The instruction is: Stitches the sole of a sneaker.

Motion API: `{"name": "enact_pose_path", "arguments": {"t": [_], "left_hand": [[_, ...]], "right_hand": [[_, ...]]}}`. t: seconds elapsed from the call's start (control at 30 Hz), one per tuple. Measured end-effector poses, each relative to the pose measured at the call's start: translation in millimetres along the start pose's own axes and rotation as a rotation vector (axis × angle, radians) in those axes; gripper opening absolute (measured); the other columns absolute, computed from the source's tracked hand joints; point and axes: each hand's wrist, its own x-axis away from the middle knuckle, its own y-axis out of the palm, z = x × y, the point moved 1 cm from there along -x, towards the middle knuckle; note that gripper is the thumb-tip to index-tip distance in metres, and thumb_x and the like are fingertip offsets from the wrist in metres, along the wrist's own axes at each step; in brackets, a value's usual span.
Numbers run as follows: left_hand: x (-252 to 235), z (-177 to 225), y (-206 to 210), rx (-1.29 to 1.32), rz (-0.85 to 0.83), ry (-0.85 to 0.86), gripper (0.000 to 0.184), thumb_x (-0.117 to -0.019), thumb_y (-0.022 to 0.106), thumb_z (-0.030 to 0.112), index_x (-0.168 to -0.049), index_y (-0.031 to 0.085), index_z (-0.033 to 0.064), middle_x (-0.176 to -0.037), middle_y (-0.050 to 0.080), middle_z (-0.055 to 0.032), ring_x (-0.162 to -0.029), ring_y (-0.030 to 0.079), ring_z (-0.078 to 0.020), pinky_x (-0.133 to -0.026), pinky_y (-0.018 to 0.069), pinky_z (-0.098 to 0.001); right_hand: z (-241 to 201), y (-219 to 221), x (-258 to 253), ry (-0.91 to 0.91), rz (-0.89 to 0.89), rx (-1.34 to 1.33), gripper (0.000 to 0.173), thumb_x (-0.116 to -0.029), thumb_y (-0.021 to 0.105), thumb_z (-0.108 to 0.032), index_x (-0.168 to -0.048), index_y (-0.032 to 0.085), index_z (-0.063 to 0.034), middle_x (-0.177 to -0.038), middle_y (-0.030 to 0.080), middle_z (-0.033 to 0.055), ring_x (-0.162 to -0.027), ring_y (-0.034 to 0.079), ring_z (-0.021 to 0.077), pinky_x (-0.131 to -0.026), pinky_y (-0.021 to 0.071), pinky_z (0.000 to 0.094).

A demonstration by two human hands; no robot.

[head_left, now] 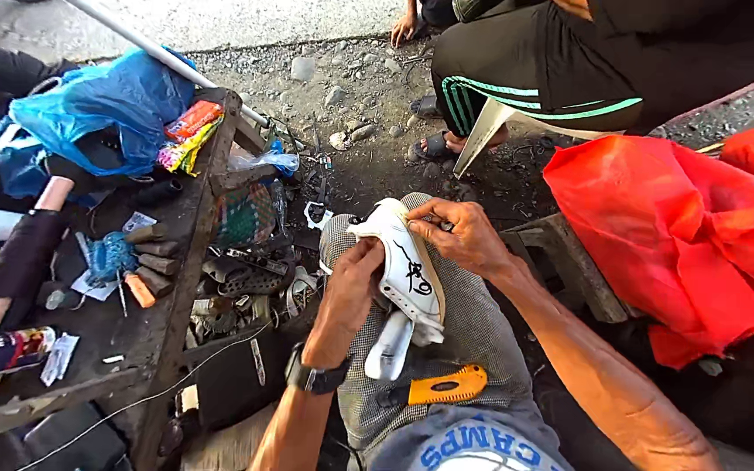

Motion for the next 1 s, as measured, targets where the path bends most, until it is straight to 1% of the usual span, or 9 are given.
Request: {"name": "enact_pose_path", "arguments": {"t": [0.2,0.27,0.33,0.37,0.4,0.5,0.6,0.7,1.0], "left_hand": [[43,-4,-108,-0.269,0.001,0.127,0.017,-0.0979,0.065,0.025,-0.1,0.077,0.014,-0.074,0.068,0.0061,-0.056,0.056,-0.0007,-0.053,0.0495,-0.0175],[47,-14,-149,-0.384,0.226,0.106,0.015,-0.0969,0.065,0.023,-0.1,0.076,0.0134,-0.077,0.07,0.0058,-0.058,0.059,-0.0013,-0.055,0.0508,-0.0184],[51,-20,-168,-0.569,0.414,0.099,0.027,-0.0986,0.063,0.018,-0.122,0.068,0.0047,-0.106,0.07,-0.0041,-0.081,0.066,-0.0089,-0.073,0.0569,-0.0284],[54,-17,-162,-0.584,0.437,0.126,0.04,-0.0993,0.061,0.018,-0.135,0.06,0.0007,-0.124,0.065,-0.0099,-0.096,0.066,-0.014,-0.085,0.0565,-0.034],[56,-12,-145,-0.527,0.435,0.191,0.042,-0.0992,0.06,0.02,-0.137,0.058,0.001,-0.128,0.064,-0.0094,-0.099,0.067,-0.0141,-0.086,0.0573,-0.0329],[51,1,-73,-0.173,0.203,0.301,0.033,-0.0999,0.064,0.024,-0.125,0.067,0.004,-0.118,0.072,-0.0069,-0.1,0.072,-0.0204,-0.088,0.0614,-0.0376],[26,1,-13,0.014,0.041,0.228,0.031,-0.0984,0.064,0.018,-0.123,0.065,-0.0017,-0.112,0.073,-0.0085,-0.105,0.069,-0.0182,-0.094,0.0579,-0.0367],[-2,-4,14,0.224,0.145,0.183,0.016,-0.0962,0.065,0.007,-0.109,0.066,-0.004,-0.096,0.073,-0.0094,-0.091,0.071,-0.0147,-0.085,0.0602,-0.0322],[-12,-24,3,0.362,0.194,0.148,0.015,-0.0924,0.067,0.004,-0.106,0.068,-0.0035,-0.096,0.074,-0.0116,-0.089,0.072,-0.0159,-0.084,0.0615,-0.0333]], "right_hand": [[9,-4,-3,0.057,-0.036,-0.063,0.015,-0.0975,0.067,-0.024,-0.099,0.076,-0.0119,-0.075,0.067,-0.0059,-0.063,0.056,-0.0019,-0.06,0.0475,0.0183],[14,-13,-4,0.087,-0.05,-0.015,0.016,-0.0977,0.066,-0.025,-0.102,0.074,-0.0111,-0.077,0.067,-0.0042,-0.065,0.058,0.0003,-0.062,0.0499,0.0205],[22,-32,-3,0.21,-0.113,0.075,0.025,-0.0985,0.065,-0.024,-0.116,0.066,-0.0067,-0.088,0.068,0.0047,-0.076,0.066,0.0124,-0.072,0.0567,0.0344],[26,-43,-3,0.302,-0.156,0.094,0.031,-0.0997,0.062,-0.022,-0.125,0.061,-0.0047,-0.098,0.068,0.0097,-0.085,0.067,0.0184,-0.079,0.0572,0.0408],[31,-53,-3,0.379,-0.19,0.097,0.036,-0.1017,0.059,-0.02,-0.134,0.056,-0.0048,-0.109,0.068,0.0127,-0.094,0.069,0.0218,-0.085,0.0576,0.044],[31,-72,-1,0.371,-0.215,0.063,0.047,-0.1054,0.054,-0.025,-0.151,0.049,-0.0117,-0.119,0.069,0.0086,-0.095,0.07,0.0163,-0.083,0.06,0.0364],[13,-64,-4,0.155,-0.223,-0.082,0.046,-0.1012,0.064,-0.029,-0.142,0.059,-0.0069,-0.111,0.073,0.0025,-0.091,0.07,0.0076,-0.082,0.0596,0.0257],[-3,-41,-14,0.009,-0.268,-0.15,0.032,-0.101,0.065,-0.024,-0.124,0.07,-0.0029,-0.105,0.074,0.0014,-0.091,0.068,0.0034,-0.082,0.0578,0.0213],[-3,-13,-29,-0.054,-0.289,-0.012,0.023,-0.1026,0.061,-0.024,-0.112,0.079,-0.013,-0.099,0.075,-0.0033,-0.088,0.068,-0.0004,-0.078,0.0567,0.02]]}}
